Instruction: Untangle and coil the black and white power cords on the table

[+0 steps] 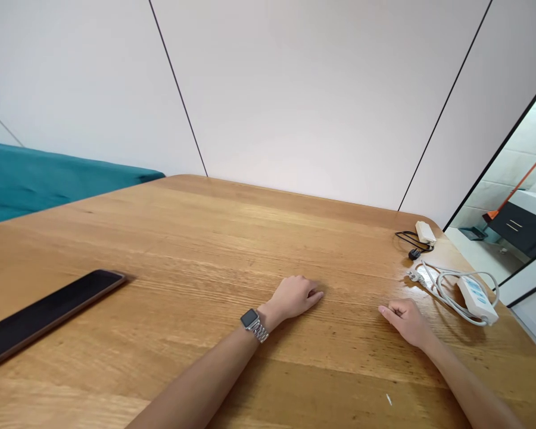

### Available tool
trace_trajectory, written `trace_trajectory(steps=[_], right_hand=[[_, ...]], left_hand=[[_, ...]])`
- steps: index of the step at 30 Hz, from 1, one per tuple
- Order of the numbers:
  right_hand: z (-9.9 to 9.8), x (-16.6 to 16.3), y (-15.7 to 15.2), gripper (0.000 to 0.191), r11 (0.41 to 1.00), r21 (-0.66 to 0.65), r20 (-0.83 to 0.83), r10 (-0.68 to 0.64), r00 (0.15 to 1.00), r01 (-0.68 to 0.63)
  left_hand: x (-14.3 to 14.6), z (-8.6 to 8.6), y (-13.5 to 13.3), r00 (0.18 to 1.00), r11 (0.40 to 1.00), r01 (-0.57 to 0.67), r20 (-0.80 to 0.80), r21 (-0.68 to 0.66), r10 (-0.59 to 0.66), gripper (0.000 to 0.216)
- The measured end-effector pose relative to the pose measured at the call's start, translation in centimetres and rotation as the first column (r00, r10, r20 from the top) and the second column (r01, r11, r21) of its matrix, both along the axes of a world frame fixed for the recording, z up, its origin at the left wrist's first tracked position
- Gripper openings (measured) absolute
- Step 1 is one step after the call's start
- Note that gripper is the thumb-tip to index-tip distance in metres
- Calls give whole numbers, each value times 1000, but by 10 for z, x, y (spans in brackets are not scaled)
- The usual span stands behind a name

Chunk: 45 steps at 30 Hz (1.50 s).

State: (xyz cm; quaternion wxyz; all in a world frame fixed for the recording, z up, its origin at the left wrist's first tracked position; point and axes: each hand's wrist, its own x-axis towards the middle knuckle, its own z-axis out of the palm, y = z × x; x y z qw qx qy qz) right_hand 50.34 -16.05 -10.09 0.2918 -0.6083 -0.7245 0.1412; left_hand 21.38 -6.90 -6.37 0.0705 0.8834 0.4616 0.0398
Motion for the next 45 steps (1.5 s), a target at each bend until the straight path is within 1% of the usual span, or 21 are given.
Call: trace_trajectory(steps=[6, 10, 13, 15, 18, 20, 21, 22, 24, 26, 29, 31, 33, 34, 36, 37, 38, 40, 42, 43, 45], right_hand=[[1, 1, 0, 49, 1000, 14, 7, -11, 1000, 11], [0, -3, -4, 45, 999, -3, -33, -37, 999, 36], [3, 0, -4, 45, 985, 53, -11, -165, 986, 165], [12, 10, 4, 44, 943, 88, 63, -326, 943, 320], [35, 36, 32, 29, 847, 72, 265, -526, 808, 527], [50, 56, 58, 31, 791, 136, 434, -589, 682, 597], [55, 64, 72, 36, 753, 146, 501, -615, 608, 642], [59, 72, 84, 40, 725, 134, 544, -624, 561, 676], [61, 82, 104, 44, 700, 41, 603, -586, 541, 713], [59, 87, 116, 44, 695, -72, 633, -522, 571, 716], [67, 90, 123, 37, 682, -141, 630, -497, 596, 717], [86, 91, 125, 33, 703, -133, 570, -522, 635, 698], [118, 91, 124, 33, 757, -105, 429, -551, 716, 645], [137, 89, 123, 35, 775, -89, 324, -571, 754, 625], [176, 82, 118, 38, 796, -49, -34, -604, 796, 603], [195, 77, 114, 36, 825, -29, -209, -557, 804, 564], [212, 69, 109, 37, 833, -2, -269, -533, 802, 553], [236, 48, 96, 40, 864, 52, -333, -458, 824, 501], [247, 19, 80, 39, 923, 109, -364, -307, 879, 368], [248, 2, 72, 39, 953, 118, -334, -228, 915, 280], [245, -35, 56, 40, 991, 91, -215, -79, 973, 100]], left_hand=[[-1, -2, 1, 1000, 1000, 22, 18, 14, -22, 36], [-1, -3, 2, 999, 1000, 21, 29, 9, -21, 37], [-1, -4, 3, 999, 1000, 13, 31, 12, -14, 37], [-1, -5, 3, 999, 1000, 13, 38, 12, -14, 36], [-1, -4, 2, 999, 1000, 19, 48, 2, -19, 35], [0, -3, 1, 999, 1000, 15, 53, -3, -15, 35], [0, -3, 1, 998, 1000, 11, 54, -5, -10, 35], [0, -3, 1, 998, 1000, 6, 58, -6, -6, 35], [-1, -3, 0, 998, 1000, -4, 69, -14, 5, 35], [-1, -3, 0, 997, 1000, -9, 82, -25, 11, 34], [-1, -3, 0, 996, 999, -12, 92, -34, 15, 35], [0, -3, 0, 996, 999, -17, 88, -40, 21, 35], [1, -2, 0, 996, 999, -23, 81, -42, 27, 35], [1, -2, 0, 997, 999, -23, 79, -43, 27, 36], [0, -3, 2, 996, 999, -25, 80, -48, 29, 36], [-1, -4, 2, 995, 998, -28, 91, -52, 33, 36], [-2, -5, 3, 993, 998, -29, 116, -60, 36, 35], [-2, -4, 2, 975, 997, -34, 217, -74, 49, 31], [3, 3, -4, 918, 998, -42, 393, -48, 58, 29], [9, 9, -9, 865, 999, -40, 500, -23, 46, 30], [27, 28, -21, 703, 1000, 4, 711, 31, -25, 42]])
